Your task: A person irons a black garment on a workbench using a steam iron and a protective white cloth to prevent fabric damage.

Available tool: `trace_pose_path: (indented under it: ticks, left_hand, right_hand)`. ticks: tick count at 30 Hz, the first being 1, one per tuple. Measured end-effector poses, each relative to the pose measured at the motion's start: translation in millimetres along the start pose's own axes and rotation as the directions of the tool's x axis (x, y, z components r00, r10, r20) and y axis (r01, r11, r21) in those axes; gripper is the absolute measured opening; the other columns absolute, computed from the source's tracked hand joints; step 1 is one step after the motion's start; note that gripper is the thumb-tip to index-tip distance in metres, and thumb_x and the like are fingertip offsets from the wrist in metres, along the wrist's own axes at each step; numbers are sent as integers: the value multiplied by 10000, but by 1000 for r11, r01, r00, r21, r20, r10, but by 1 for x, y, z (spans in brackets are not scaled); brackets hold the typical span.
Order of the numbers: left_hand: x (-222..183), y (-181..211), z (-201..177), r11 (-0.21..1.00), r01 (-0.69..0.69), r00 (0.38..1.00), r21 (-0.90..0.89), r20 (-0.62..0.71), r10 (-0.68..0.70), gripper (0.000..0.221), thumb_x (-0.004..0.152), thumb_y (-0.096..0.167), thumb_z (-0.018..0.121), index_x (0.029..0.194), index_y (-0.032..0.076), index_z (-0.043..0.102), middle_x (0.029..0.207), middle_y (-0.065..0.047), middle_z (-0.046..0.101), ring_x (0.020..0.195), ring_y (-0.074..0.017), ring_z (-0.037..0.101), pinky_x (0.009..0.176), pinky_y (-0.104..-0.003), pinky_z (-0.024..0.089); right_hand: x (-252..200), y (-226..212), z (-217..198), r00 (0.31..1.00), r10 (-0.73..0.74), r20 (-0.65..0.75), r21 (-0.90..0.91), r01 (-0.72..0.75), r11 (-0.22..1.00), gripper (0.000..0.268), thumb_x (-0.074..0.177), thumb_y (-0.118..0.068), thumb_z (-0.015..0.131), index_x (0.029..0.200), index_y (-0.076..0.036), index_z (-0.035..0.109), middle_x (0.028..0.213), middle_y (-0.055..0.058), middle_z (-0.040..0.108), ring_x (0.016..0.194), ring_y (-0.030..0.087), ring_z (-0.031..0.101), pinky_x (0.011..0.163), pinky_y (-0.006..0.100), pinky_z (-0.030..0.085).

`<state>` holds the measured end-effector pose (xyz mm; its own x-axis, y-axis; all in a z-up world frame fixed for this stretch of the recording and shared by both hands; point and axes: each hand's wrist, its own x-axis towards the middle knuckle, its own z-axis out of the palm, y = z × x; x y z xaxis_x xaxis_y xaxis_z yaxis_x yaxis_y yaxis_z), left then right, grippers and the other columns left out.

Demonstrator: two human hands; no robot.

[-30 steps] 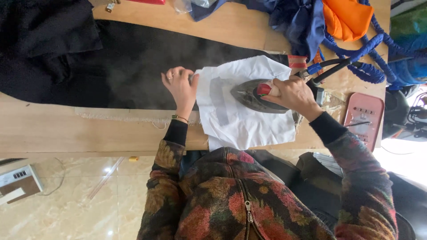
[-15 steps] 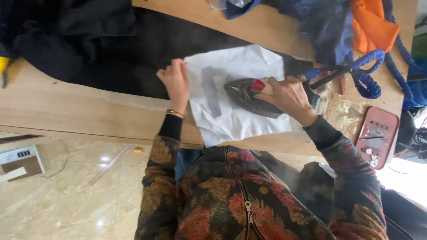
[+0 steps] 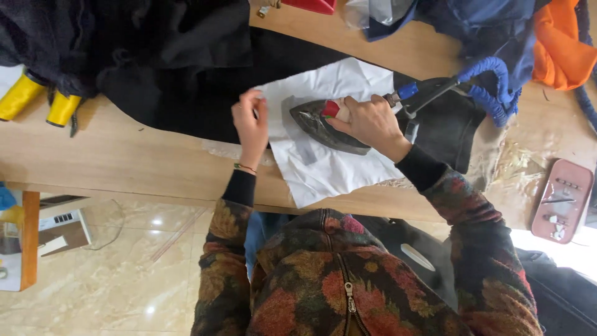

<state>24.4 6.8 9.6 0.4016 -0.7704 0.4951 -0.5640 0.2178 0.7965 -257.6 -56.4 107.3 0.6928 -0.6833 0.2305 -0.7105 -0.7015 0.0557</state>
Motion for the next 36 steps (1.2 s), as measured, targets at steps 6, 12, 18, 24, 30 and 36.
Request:
trace_pose_path:
  ticks: [6, 12, 18, 24, 30, 36]
  left_hand:
    - [-14, -37, -10, 942, -275, 961, 194, 88, 262, 142, 1027, 240, 657, 1118, 137, 695, 968, -45, 687, 985, -210, 653, 1090, -426, 409]
    - [0, -79, -82, 734, -218, 962, 644, 269, 50, 454, 1113, 373, 552, 1528, 187, 530, 1645, 19, 426, 1479, -229, 404, 1166, -671, 74]
    - [6, -80, -84, 744, -196, 960, 639, 279, 13, 404, 1090, 330, 573, 1468, 188, 573, 1573, 28, 508, 1355, -229, 509, 1108, -586, 265]
    - [10, -87, -80, 782, -142, 988, 606, 131, 78, 158, 1061, 263, 612, 1185, 232, 704, 1313, 73, 688, 1167, -180, 616, 1012, -483, 349]
    - [11, -80, -63, 803, -64, 998, 593, 34, 54, 117, 1005, 302, 682, 1110, 267, 720, 1168, 95, 694, 1119, -162, 579, 920, -427, 361]
    - [12, -83, -71, 818, -62, 998, 572, 45, 45, 112, 1010, 299, 673, 1113, 271, 705, 1122, 72, 674, 1074, -171, 564, 859, -388, 379]
  right_hand:
    - [-1, -16, 0, 997, 65, 52, 3, -65, 998, 593, 893, -732, 693, 951, -142, 717, 523, 63, 631, 522, 254, 660, 610, 310, 510]
    - [-9, -16, -13, 969, 163, 184, 2, -166, 986, 601, 911, -686, 684, 1021, -99, 750, 569, 106, 654, 579, 310, 690, 635, 358, 536]
    - [12, -29, -6, 973, 119, 197, 23, -126, 992, 570, 958, -677, 638, 995, -113, 712, 551, 78, 639, 573, 295, 691, 629, 349, 540]
    - [49, -64, 1, 989, 94, 115, 23, -97, 995, 581, 919, -686, 663, 1018, -117, 725, 547, 93, 651, 574, 312, 710, 617, 368, 549]
    - [60, -72, 9, 992, 83, 97, 96, -92, 991, 546, 922, -668, 668, 977, -126, 715, 553, 101, 663, 560, 315, 708, 624, 379, 547]
    - [34, -51, -4, 982, 111, 154, 21, -115, 993, 546, 913, -672, 664, 974, -133, 717, 551, 106, 663, 565, 312, 711, 620, 389, 552]
